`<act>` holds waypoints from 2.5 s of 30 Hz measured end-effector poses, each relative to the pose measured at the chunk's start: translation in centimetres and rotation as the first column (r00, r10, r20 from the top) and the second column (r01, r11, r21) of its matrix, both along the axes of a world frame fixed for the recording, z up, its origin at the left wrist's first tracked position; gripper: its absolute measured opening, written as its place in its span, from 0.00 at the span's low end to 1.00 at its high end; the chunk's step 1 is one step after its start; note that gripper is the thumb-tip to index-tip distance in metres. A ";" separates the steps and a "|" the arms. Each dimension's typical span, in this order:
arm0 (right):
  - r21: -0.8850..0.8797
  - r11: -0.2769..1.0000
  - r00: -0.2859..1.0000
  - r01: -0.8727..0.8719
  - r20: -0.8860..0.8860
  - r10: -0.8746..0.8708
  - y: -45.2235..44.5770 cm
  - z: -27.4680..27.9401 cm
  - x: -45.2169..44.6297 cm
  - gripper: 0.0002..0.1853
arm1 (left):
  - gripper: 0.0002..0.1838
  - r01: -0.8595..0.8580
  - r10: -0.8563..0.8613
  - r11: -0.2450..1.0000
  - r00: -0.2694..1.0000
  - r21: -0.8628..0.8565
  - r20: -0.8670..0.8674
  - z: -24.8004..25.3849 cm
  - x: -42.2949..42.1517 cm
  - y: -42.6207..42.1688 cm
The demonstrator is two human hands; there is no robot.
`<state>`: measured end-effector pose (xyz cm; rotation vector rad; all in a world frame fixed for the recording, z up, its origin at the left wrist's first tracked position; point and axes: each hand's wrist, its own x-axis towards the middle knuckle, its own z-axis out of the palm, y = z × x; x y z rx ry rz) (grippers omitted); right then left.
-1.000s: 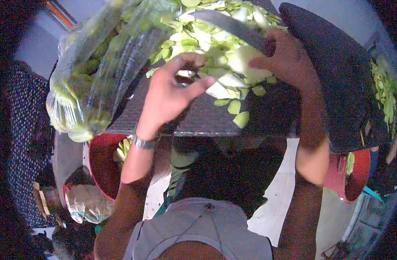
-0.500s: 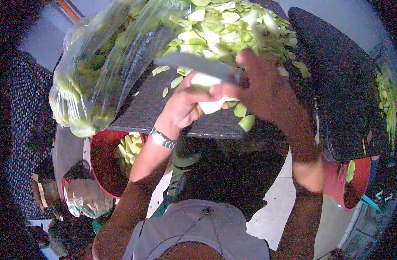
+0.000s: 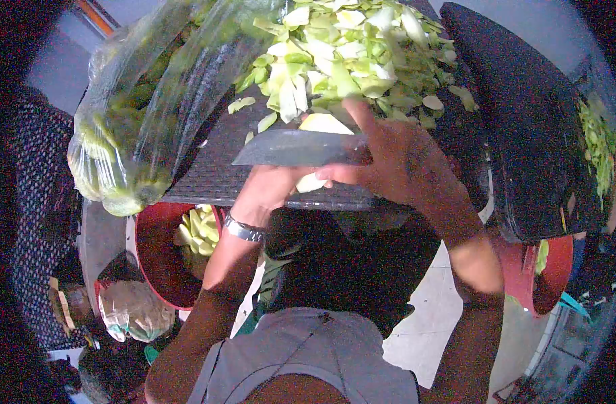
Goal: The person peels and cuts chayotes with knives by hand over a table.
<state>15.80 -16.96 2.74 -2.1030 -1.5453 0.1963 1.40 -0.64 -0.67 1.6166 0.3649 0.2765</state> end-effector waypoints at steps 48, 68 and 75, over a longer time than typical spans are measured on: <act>0.052 0.842 0.653 0.538 -0.657 -0.377 0.0 -2.3 -2.2 0.17 | 0.35 0.366 0.023 0.207 0.925 -0.907 0.378 -2.2 0.5 -0.1; -0.156 0.902 0.501 0.401 -0.787 -0.359 -2.6 -3.4 -8.7 0.17 | 0.31 0.016 0.461 0.595 0.813 -0.804 0.357 -3.1 2.9 -2.2; -0.171 0.908 0.460 0.382 -0.817 -0.347 -2.5 -3.5 -8.9 0.18 | 0.31 -0.002 0.446 0.637 0.816 -0.771 0.367 -3.0 2.7 -3.2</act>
